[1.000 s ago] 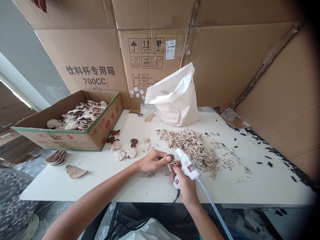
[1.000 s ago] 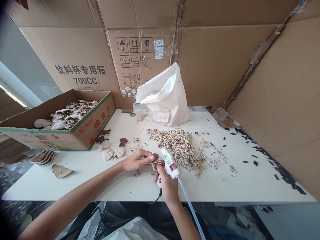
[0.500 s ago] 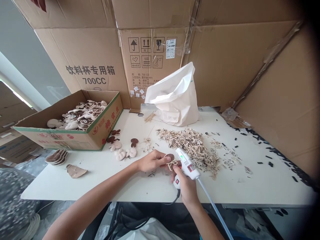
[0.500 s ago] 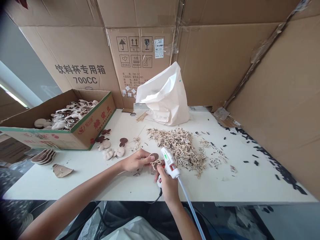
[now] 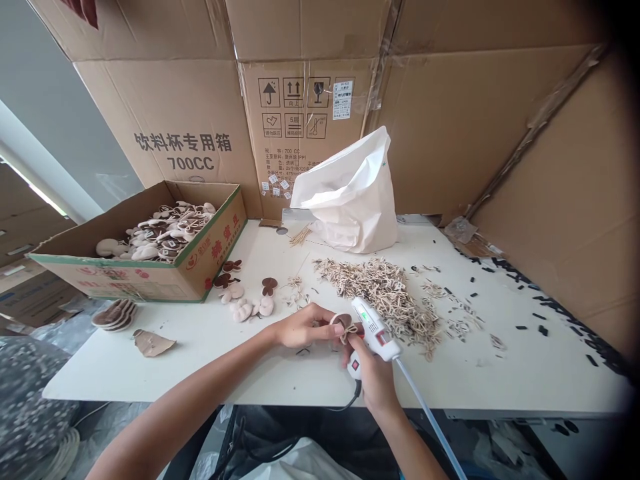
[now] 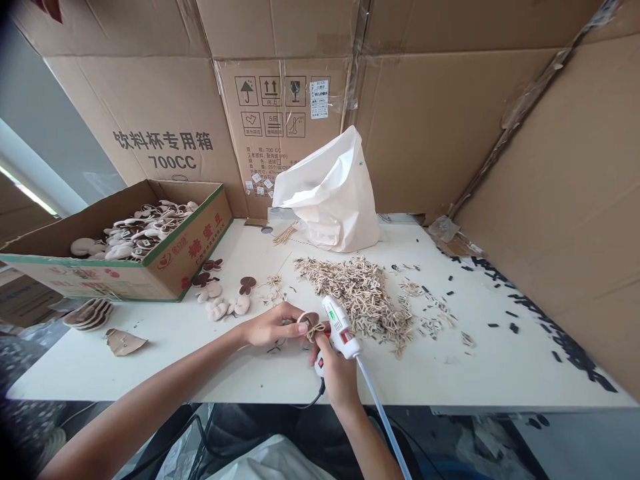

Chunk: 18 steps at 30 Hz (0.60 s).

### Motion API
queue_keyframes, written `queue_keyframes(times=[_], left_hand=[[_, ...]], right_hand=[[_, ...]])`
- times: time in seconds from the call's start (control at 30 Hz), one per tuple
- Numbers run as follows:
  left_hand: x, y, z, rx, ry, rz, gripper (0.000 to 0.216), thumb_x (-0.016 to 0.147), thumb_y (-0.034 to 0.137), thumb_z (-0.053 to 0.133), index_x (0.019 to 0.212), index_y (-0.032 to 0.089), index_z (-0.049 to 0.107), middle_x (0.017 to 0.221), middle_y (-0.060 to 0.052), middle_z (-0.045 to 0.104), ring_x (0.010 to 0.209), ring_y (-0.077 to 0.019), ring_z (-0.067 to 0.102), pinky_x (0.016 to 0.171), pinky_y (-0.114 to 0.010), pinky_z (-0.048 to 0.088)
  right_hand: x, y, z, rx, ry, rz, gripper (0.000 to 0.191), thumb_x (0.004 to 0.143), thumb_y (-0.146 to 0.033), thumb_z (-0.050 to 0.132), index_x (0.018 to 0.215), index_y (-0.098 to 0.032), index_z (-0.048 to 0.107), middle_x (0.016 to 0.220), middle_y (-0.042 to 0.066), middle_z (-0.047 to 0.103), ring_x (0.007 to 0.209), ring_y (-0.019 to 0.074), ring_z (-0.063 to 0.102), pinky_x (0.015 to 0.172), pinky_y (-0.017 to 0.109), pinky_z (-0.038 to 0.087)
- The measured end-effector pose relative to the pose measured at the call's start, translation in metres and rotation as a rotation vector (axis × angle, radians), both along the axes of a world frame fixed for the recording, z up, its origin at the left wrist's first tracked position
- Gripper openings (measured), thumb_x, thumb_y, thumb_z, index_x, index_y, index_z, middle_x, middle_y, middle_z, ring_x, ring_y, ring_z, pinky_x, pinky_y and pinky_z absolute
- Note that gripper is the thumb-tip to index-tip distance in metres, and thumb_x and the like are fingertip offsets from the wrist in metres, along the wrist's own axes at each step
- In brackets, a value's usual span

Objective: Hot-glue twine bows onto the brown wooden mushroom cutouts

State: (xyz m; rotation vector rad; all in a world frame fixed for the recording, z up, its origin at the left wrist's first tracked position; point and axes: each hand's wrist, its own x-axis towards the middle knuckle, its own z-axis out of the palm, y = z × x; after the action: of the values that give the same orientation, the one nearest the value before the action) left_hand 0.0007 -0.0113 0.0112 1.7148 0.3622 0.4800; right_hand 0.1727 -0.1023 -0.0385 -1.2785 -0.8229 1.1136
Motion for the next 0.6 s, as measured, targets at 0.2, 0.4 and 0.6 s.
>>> queue_keyframes(times=[0.2, 0.4, 0.6], left_hand=[[-0.0011, 0.0030, -0.0088, -0.013, 0.118, 0.137, 0.050, 0.104, 0.051, 0.052, 0.079, 0.012, 0.072, 0.074, -0.006, 0.066, 0.064, -0.0125, 0.051, 0.065, -0.027, 0.040], [0.0001, 0.0027, -0.0082, -0.008, 0.119, 0.129, 0.052, 0.105, 0.051, 0.050, 0.078, 0.012, 0.070, 0.077, -0.006, 0.068, 0.067, -0.0122, 0.054, 0.067, -0.025, 0.043], [-0.0001, 0.0029, -0.0099, -0.038, 0.075, 0.117, 0.055, 0.104, 0.056, 0.049, 0.082, 0.011, 0.072, 0.080, -0.008, 0.070, 0.071, -0.0141, 0.059, 0.070, -0.026, 0.045]], right_hand=[[-0.0009, -0.0003, 0.0001, -0.005, 0.009, 0.011, 0.029, 0.084, -0.048, 0.078, 0.089, -0.021, 0.068, 0.065, 0.001, 0.069, 0.047, 0.0139, 0.053, 0.045, 0.026, 0.039], [-0.0030, -0.0014, -0.0005, 0.037, 0.045, -0.011, 0.040, 0.081, -0.055, 0.083, 0.096, -0.020, 0.069, 0.070, 0.002, 0.071, 0.048, 0.0133, 0.053, 0.045, 0.025, 0.038], [-0.0041, -0.0021, 0.0019, 0.026, 0.027, -0.021, 0.037, 0.081, -0.054, 0.082, 0.090, -0.021, 0.069, 0.061, 0.000, 0.066, 0.047, 0.0135, 0.052, 0.045, 0.025, 0.037]])
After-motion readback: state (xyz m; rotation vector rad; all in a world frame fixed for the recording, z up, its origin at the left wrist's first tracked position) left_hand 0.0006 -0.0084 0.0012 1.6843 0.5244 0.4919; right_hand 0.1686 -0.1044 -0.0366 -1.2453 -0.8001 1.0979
